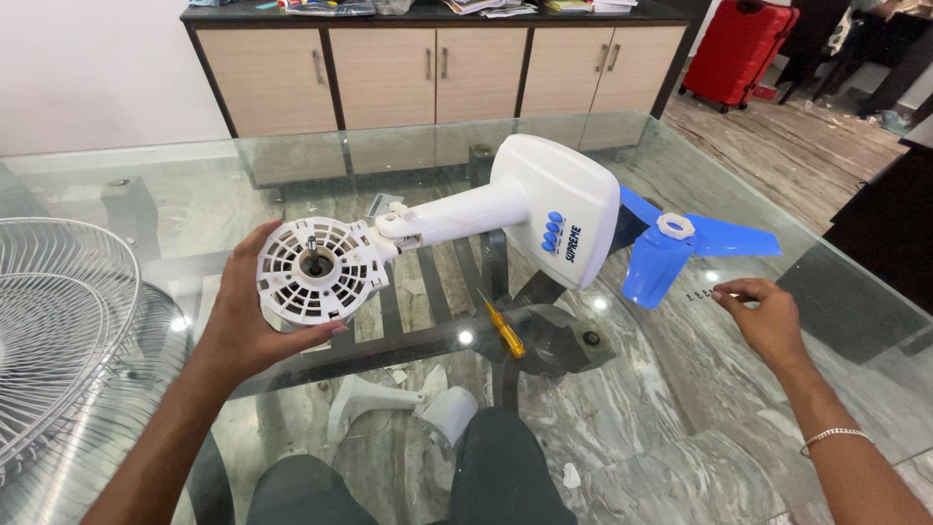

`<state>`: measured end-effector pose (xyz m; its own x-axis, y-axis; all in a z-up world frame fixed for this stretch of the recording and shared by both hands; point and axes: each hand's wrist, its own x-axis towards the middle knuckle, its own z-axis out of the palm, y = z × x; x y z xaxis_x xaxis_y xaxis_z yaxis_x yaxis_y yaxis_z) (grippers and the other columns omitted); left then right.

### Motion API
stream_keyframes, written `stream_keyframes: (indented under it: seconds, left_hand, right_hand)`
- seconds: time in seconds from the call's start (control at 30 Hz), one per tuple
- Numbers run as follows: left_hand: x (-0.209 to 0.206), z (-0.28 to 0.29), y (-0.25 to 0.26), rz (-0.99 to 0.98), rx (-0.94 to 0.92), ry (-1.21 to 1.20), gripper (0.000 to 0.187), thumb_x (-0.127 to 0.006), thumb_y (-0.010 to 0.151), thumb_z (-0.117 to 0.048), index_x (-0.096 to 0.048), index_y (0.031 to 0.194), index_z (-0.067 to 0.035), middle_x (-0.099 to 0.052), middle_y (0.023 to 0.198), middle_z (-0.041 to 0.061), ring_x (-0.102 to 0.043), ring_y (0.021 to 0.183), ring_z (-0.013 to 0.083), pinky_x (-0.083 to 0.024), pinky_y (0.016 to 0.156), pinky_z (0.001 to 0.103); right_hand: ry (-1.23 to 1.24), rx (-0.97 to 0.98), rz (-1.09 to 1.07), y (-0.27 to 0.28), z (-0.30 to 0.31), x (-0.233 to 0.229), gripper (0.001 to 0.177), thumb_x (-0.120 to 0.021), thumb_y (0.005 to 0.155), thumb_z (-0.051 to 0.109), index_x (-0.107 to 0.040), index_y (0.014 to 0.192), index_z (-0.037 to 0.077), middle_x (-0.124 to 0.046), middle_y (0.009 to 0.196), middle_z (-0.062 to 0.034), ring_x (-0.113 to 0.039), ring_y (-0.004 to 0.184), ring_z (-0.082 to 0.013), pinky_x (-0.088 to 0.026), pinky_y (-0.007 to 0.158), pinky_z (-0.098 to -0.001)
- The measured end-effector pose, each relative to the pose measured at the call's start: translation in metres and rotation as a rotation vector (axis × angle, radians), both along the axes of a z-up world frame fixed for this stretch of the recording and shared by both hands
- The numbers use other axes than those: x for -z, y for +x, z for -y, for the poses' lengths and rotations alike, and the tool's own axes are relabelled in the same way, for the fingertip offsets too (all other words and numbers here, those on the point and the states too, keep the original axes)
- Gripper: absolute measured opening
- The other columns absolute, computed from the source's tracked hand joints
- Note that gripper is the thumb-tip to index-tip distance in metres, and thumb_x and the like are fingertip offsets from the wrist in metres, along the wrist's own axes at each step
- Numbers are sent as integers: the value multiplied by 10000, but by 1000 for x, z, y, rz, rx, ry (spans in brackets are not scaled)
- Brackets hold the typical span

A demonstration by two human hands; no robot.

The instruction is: The person disassembles a white Supreme brand fan on a glass table. They use a yellow screwdriver to remove screws from the fan's rear housing, then separate the motor assembly from the casing and place the parts on the table.

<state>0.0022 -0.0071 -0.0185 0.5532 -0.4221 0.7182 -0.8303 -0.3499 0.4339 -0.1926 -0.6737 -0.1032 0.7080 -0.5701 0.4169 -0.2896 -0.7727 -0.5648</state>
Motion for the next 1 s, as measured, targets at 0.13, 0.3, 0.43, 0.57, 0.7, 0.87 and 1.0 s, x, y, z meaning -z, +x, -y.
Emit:
stream_keyframes:
  seconds: [0.13,0.3,0.43,0.57,0.7,0.87,1.0]
  left_hand:
    - [-1,0,-1,12,-5,11,1301,-936,554,-488,-290,1553,38,-517,1403,257,-500,1372,403,-410,1145,524]
    - [-1,0,-1,26,-9,21,1294,-938,562,-483,-291,1552,43,-511,1411,256,-498,1372,404,-408,1145,526]
    - [-1,-1,0,37,-1,7,1280,-936,567,-486,-299,1546,36,-485,1436,254,-492,1376,399,-413,1144,514]
    - [0,0,1,35,1,2,1288,-942,569,-487,-293,1551,38,-461,1445,256,-470,1384,397,-405,1145,511]
    - [2,-1,0,24,10,-14,1287,-945,576,-493,-300,1559,32,-459,1448,255,-464,1385,397,-405,1145,514]
    - [3,-2,-1,8,-14,-4,1294,-954,563,-508,-309,1556,13,-485,1408,244,-468,1368,397,-401,1136,524]
    - [2,-1,1,8,0,-17,1266,-947,584,-517,-316,1549,4,-498,1414,251,-471,1374,404,-386,1145,534]
  right_hand:
    - [44,0,34,-3,0,0,218,-808,891,193,-815,1098,123,-740,1184,-98,-686,968,-221,-549,879,-386]
    - [165,-31,136,-8,-3,-3,194,-771,914,99,-806,1105,97,-751,1152,-91,-686,964,-167,-542,852,-328]
    - [258,83,259,-13,-19,-18,186,-759,970,63,-793,1153,70,-759,1050,-101,-659,869,-148,-531,736,-290]
    - [217,83,444,-6,-62,-43,181,-746,1012,8,-780,1188,29,-750,1046,-103,-639,853,-129,-511,715,-265]
    - [169,-235,561,16,-123,-69,178,-726,1001,-34,-732,1178,-20,-732,1094,-85,-682,953,-114,-554,817,-248]
    - [297,-536,634,65,-193,-110,215,-699,999,-23,-689,1214,-33,-723,1149,-95,-693,1009,-122,-588,899,-246]
    - [302,-600,575,90,-250,-137,228,-710,973,-2,-690,1199,-24,-721,1143,-91,-704,989,-133,-592,865,-247]
